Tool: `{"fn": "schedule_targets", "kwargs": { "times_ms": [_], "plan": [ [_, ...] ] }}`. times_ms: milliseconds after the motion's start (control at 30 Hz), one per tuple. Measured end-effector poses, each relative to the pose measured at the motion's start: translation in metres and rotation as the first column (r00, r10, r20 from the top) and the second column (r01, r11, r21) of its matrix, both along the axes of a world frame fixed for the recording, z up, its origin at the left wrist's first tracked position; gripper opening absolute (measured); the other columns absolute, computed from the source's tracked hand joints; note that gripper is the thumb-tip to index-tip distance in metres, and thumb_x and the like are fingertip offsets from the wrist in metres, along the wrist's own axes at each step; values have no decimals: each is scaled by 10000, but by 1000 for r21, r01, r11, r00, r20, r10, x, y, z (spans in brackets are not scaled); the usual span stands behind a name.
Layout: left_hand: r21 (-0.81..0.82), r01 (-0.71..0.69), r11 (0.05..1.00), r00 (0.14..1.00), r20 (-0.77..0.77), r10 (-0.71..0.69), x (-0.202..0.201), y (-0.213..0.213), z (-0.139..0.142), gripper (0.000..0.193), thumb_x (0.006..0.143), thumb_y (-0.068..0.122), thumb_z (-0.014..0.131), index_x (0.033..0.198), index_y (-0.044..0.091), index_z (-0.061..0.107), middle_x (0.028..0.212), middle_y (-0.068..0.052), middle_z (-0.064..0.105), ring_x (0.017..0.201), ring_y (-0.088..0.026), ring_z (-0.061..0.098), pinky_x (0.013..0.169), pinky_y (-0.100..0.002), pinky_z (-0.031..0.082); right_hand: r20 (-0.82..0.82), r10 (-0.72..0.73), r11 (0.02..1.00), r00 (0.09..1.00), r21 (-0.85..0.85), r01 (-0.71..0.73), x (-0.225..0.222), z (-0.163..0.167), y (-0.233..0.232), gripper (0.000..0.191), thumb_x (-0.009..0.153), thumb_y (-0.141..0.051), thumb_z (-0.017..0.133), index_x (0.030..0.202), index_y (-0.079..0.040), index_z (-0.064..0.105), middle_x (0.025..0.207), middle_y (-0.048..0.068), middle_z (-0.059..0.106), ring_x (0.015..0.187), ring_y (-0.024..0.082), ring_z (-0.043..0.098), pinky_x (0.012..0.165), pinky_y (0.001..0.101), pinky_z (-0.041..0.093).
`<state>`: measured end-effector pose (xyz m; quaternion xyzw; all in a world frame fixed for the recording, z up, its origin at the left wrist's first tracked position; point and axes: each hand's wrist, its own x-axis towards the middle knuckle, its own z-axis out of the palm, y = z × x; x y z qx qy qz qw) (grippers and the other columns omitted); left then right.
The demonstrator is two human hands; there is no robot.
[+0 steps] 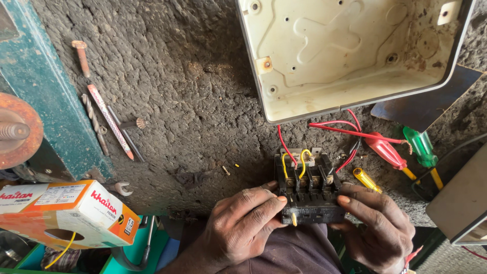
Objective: The person assembles a multi-pole electrical switch or contactor by hand, inserting small metal pieces into terminals and connecting yellow and red wires. The person repeatedly picks up, aligns, and places the switch housing and internal components on the workbench.
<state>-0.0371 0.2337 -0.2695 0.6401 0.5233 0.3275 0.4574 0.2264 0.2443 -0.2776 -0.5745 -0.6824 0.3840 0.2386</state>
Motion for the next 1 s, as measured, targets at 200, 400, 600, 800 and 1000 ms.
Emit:
{"fn": "schedule_targets", "kwargs": {
  "times_ms": [200, 400, 600, 800, 1000],
  "plan": [
    [22, -4, 1000, 1000, 10, 4, 1, -2, -3, 466, 819, 32, 880, 1229, -21, 664, 1106, -114, 649, 1026, -265, 734, 957, -400, 674, -50, 22, 999, 999, 30, -21, 1, -5, -3, 371, 776, -146, 843, 1111, -53, 711, 1046, 149, 720, 1002, 266, 758, 859, 337, 620],
    [12, -7, 1000, 998, -55, 8, 2, -3, -4, 467, 801, 39, 866, 1225, -14, 678, 1122, -131, 660, 1050, -284, 746, 862, -361, 660, -17, -1, 998, 1000, 71, 2, -2, -6, -1, 434, 745, -141, 868, 1133, -37, 702, 1057, 160, 715, 964, 258, 750, 829, 333, 615],
    [4, -11, 1000, 998, -55, 11, 2, -2, -2, 482, 805, 49, 869, 1239, -9, 666, 1142, -130, 656, 1059, -289, 739, 881, -372, 655, 22, -6, 998, 1000, 66, 5, -6, -1, 3, 460, 709, -130, 884, 1121, -26, 709, 1040, 173, 723, 940, 263, 748, 764, 305, 604],
    [25, -10, 1000, 999, -52, 11, 2, -2, -3, 496, 805, 33, 869, 1251, -16, 656, 1145, -140, 645, 1050, -302, 726, 883, -392, 647, 90, 33, 997, 995, 67, -39, -6, 4, 9, 461, 691, -107, 889, 1109, -11, 718, 1004, 168, 723, 892, 256, 742, 753, 327, 587],
    [18, -28, 999, 999, -43, 29, 3, -4, -2, 494, 813, -4, 874, 1251, -29, 647, 1134, -134, 642, 1051, -298, 727, 884, -385, 652, 124, 41, 996, 991, 77, -51, -8, 4, 9, 474, 653, -90, 880, 1085, 16, 716, 981, 185, 721, 856, 269, 732, 727, 339, 581]
  ]
}}
